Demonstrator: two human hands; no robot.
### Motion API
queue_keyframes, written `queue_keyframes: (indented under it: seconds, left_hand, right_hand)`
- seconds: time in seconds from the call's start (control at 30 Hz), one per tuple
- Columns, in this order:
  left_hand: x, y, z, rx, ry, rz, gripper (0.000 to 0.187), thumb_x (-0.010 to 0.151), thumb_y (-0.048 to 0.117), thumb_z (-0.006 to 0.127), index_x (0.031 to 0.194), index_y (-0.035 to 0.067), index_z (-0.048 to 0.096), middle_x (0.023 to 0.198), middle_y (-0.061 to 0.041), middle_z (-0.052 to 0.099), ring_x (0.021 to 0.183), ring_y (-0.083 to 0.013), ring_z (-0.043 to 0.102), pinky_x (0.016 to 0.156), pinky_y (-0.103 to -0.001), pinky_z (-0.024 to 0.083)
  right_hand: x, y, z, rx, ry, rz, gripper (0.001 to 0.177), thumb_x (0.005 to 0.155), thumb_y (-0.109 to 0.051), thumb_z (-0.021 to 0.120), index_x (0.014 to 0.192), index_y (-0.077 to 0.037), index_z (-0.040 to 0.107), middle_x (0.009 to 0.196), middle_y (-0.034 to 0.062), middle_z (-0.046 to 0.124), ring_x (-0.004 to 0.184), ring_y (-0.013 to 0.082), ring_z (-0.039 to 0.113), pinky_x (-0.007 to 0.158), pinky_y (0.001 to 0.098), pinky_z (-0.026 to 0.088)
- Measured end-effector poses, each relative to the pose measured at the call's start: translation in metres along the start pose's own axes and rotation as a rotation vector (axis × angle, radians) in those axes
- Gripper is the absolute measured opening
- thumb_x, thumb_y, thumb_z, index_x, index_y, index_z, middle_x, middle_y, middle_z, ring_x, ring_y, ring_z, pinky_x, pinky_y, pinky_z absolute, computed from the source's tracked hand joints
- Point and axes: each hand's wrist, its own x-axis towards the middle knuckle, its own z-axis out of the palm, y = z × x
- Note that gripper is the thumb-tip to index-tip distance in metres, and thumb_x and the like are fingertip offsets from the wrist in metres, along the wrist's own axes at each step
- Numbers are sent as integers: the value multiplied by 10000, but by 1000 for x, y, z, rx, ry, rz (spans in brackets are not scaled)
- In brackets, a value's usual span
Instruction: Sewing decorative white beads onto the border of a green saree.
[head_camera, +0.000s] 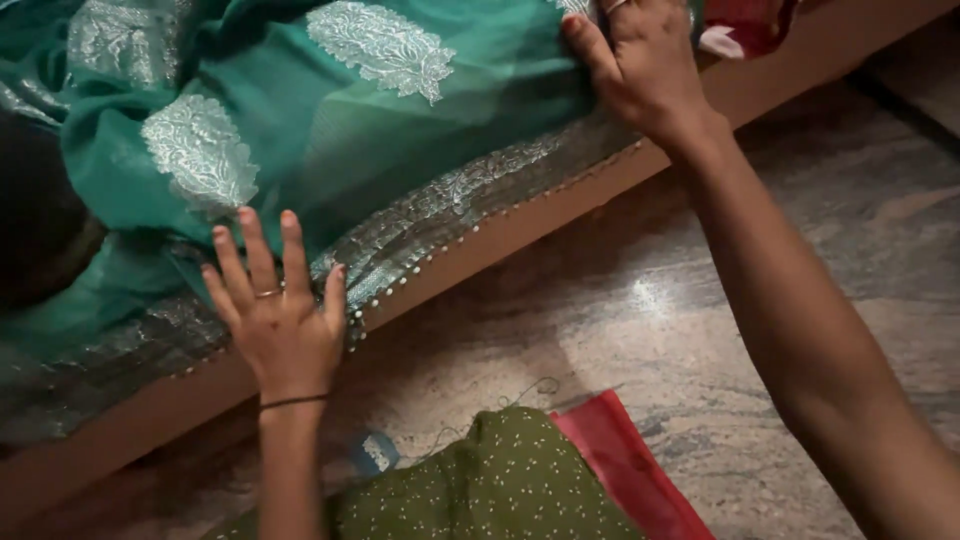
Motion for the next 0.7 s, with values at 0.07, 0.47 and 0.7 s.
queue_keyframes:
  seconds: [0.07, 0.47, 0.7]
  left_hand:
    - [-6, 2, 1, -33, 19, -21, 729, 1082, 454, 676, 1694, 188, 383, 1760, -151, 221, 1613, -417, 190, 1290, -651, 152]
    - [-45, 145, 19, -919, 110, -224, 279, 966, 90, 657, 1236, 141, 703, 1293, -49, 675, 1250, -216, 652, 1099, -383, 547]
    - [-40, 147, 145, -2755, 21, -1224, 346, 1000, 114, 480, 1311, 45, 615, 1336, -112, 635, 1255, -275, 566, 1131, -442, 447]
  right_hand:
    - [-2, 0, 0, -57, 46, -68, 349, 1193, -349, 555, 1350, -42, 614, 1269, 212, 627, 1173, 446, 565, 995, 556, 412]
    - [-168, 57, 40, 1323, 525, 904, 474, 1026, -460, 656, 1317, -97, 565, 1267, 74, 619, 1179, 240, 593, 1082, 496, 502]
    - [-156, 8, 57, 2054, 501, 1204, 723, 903, -633, 550, 1325, -47, 579, 1339, 151, 653, 1334, 327, 546, 1173, 511, 400]
